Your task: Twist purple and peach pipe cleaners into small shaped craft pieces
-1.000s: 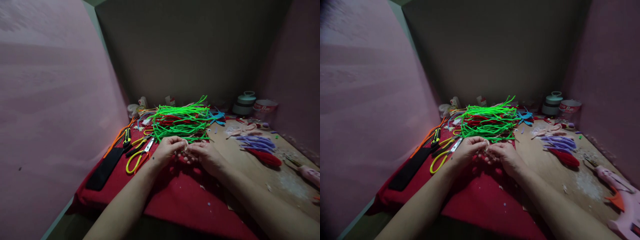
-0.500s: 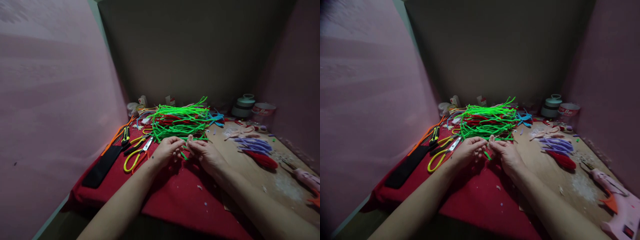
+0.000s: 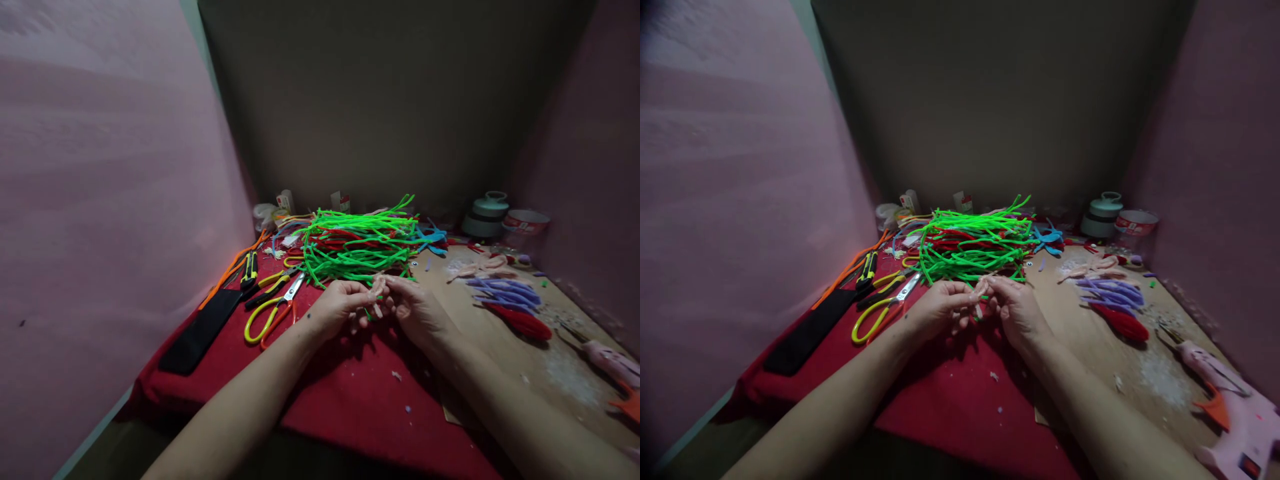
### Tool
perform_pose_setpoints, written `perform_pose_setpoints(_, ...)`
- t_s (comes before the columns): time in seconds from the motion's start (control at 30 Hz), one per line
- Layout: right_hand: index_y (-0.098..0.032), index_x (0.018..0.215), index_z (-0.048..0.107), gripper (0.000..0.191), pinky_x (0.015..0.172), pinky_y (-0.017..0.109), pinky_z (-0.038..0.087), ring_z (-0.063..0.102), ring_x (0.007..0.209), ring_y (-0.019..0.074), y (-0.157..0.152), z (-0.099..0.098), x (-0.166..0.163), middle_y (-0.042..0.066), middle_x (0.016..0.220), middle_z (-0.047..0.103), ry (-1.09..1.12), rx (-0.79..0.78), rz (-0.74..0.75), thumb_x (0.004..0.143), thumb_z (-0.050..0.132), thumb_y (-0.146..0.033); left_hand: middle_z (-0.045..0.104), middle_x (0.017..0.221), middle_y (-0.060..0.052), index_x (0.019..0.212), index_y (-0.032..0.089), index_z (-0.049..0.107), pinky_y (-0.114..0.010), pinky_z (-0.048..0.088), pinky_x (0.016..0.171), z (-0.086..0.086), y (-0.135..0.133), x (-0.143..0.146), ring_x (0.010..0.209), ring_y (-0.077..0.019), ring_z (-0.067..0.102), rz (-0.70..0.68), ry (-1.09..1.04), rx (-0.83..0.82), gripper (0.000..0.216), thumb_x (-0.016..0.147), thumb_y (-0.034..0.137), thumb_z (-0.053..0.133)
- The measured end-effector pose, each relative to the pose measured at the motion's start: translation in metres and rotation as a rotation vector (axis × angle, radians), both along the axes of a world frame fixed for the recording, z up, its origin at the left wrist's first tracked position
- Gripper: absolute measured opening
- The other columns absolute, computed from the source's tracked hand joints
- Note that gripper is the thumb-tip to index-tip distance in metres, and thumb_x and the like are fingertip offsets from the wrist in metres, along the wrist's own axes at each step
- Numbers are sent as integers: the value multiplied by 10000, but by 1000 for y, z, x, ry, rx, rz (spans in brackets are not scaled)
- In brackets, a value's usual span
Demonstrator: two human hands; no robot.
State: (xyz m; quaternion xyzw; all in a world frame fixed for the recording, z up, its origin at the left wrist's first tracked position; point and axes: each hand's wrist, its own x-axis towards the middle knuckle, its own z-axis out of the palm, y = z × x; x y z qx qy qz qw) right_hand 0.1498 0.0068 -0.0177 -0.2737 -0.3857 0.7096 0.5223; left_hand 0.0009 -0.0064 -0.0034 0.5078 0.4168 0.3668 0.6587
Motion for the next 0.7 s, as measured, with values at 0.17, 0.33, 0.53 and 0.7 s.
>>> perform_pose_setpoints(0.17,-143,686,645,182,467,244,401,508,487,104,3,-6,1,11,613,609,-47,-40,-38,607,725,-286,608,587,-12,677,120,558,-155,338,307,4,-2,1,345,-51,463,-10,54,3,266,681,369,653)
perform_pose_setpoints(0.33,-147,665,628,206,451,229,413,496,472,90,5,-10,1,-8,585,596,-40,-74,-99,558,760,-264,621,658,-28,726,117,585,-156,334,320,3,-2,2,400,-59,504,9,34,8,329,695,442,626)
perform_pose_setpoints(0.53,-152,698,632,225,458,240,419,505,455,91,1,-8,-1,2,623,632,-87,-47,-82,568,760,-283,535,466,22,670,125,583,-172,278,307,-2,-1,3,304,-51,408,52,121,100,322,709,443,609)
perform_pose_setpoints(0.7,-143,708,642,205,455,220,389,496,470,82,0,-8,0,17,644,637,-123,-4,-56,625,725,-312,501,439,32,621,137,545,-174,266,318,2,-3,3,305,-46,371,29,143,128,356,725,476,580)
